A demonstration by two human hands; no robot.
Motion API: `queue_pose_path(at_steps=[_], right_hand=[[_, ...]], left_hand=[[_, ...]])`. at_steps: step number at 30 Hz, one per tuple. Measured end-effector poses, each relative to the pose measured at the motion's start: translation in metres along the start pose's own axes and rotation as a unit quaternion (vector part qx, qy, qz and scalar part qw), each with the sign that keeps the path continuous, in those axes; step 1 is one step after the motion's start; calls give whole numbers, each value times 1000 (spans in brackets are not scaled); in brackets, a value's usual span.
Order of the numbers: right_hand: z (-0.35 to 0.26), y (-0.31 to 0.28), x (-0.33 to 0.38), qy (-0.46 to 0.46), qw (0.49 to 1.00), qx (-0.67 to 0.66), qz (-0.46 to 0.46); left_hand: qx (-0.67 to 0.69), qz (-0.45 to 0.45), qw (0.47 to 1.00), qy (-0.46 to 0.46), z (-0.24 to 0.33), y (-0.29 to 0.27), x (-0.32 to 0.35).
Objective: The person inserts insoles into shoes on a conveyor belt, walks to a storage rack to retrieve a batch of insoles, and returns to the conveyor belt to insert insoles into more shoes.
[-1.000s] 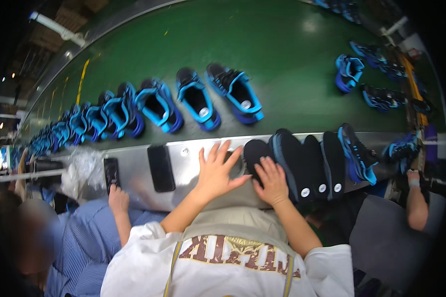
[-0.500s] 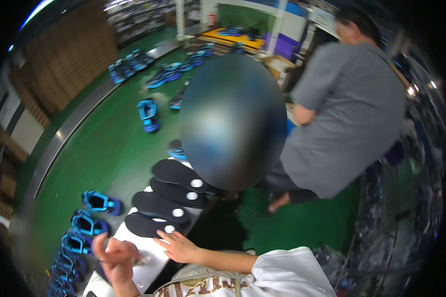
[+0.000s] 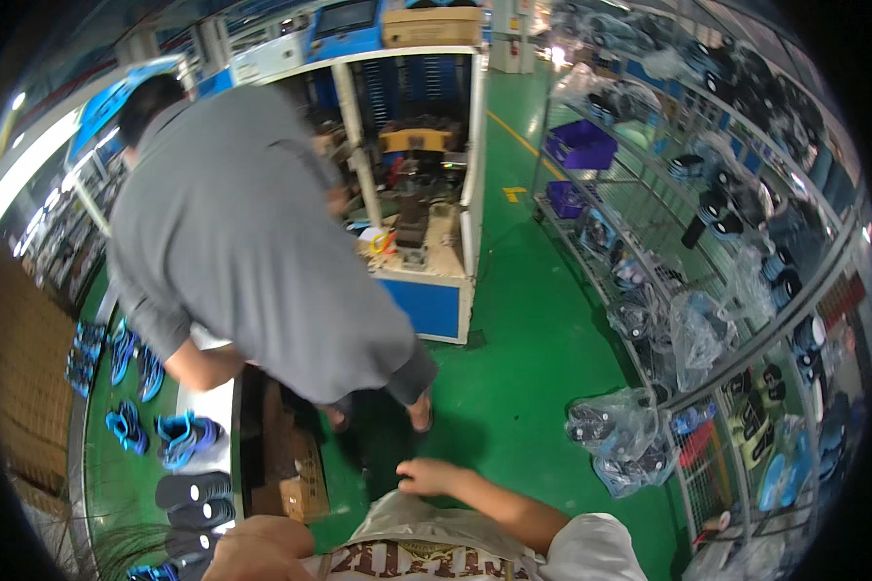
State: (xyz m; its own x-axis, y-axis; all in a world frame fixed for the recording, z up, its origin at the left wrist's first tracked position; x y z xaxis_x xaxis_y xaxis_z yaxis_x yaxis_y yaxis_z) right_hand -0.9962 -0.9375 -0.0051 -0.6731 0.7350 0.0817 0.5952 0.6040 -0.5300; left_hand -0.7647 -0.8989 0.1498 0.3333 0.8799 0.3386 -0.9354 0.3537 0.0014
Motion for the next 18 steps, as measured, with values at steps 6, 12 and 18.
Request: queue_pose_path(at_steps=[6, 12, 18], right_hand=[[137, -232, 74, 105, 951, -25, 289], [337, -243, 368, 458, 735, 291, 408], [344, -151, 453, 719, 650, -89, 230]], left_hand=[[-63, -109, 992, -20, 26, 70, -151], [-136, -248, 959, 27, 104, 156, -343], [-288, -431, 831, 200, 198, 318, -505]])
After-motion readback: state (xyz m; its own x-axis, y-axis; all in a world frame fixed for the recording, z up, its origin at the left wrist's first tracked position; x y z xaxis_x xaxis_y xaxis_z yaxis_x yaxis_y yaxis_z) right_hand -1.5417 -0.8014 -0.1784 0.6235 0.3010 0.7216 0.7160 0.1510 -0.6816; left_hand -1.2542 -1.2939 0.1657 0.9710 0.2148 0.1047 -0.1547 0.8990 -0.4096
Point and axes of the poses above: each hand's wrist, its own x-axis away from the middle knuckle, its own y-axis out of the palm, z = x × y, the point moved 1 cm from there along -x, towards the middle knuckle, and after that the axes turned 14 degrees about -y, right-handed, at the moved point
